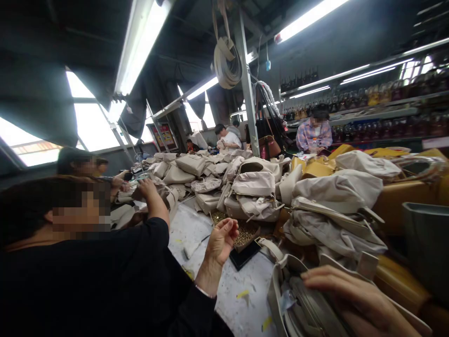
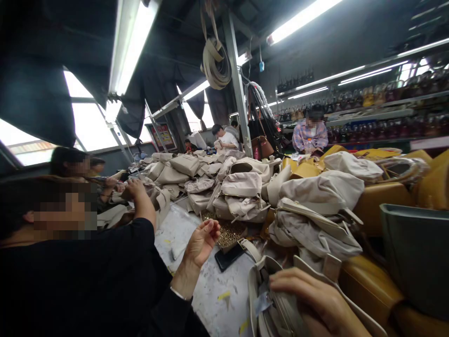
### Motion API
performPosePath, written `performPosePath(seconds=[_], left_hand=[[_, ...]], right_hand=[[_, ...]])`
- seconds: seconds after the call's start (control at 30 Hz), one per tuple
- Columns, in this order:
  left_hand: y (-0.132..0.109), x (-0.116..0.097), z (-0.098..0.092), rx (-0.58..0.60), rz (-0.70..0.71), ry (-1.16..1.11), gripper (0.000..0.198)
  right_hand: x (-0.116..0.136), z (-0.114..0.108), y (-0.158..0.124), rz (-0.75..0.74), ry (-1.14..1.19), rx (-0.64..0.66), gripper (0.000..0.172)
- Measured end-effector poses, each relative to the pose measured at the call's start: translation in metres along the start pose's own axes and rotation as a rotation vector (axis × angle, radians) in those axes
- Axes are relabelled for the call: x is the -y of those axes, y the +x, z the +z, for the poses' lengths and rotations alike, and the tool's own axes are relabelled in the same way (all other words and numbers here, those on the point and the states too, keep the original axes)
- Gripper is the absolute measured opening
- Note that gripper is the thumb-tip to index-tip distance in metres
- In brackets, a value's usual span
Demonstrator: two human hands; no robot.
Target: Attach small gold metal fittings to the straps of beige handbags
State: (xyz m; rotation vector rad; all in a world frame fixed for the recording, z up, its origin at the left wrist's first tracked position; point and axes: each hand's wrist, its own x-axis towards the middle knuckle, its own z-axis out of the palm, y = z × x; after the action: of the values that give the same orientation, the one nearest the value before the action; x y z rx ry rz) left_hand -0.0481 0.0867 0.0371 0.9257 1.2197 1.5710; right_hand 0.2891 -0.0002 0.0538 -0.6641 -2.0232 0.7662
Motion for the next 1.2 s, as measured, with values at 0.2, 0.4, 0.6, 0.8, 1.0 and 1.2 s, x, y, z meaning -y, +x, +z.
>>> performPosePath(seconds=[0.2, 0.4, 0.6, 0.8, 1.0, 1.2], left_hand=[[-0.114, -0.013, 0.059, 0.206, -0.165, -0.397, 0.032], [-0.152, -0.007, 0.089, 0.154, -0.213, -0.386, 0.032], [-0.167, 0.007, 0.092, 0.192, -0.229, -0.303, 0.030], [-0.180, 0.012, 0.100, 0.112, -0.281, -0.388, 0.029], [-0.184, 0.008, 0.103, 0.150, -0.243, -0.391, 0.022], [-0.175, 0.004, 0.098, 0.245, -0.137, -0.228, 0.014]], right_hand=[[0.027, 0.024, 0.034, 0.071, 0.075, -0.156, 0.019], [0.024, 0.030, 0.027, -0.055, 0.088, -0.144, 0.016], [0.023, 0.029, 0.010, -0.060, 0.157, -0.160, 0.010], [0.018, 0.033, -0.001, -0.160, -0.116, -0.206, 0.011], [0.025, 0.028, -0.005, -0.355, -0.465, -0.193, 0.014], [0.016, 0.031, -0.006, -0.323, -0.447, -0.219, 0.028]])
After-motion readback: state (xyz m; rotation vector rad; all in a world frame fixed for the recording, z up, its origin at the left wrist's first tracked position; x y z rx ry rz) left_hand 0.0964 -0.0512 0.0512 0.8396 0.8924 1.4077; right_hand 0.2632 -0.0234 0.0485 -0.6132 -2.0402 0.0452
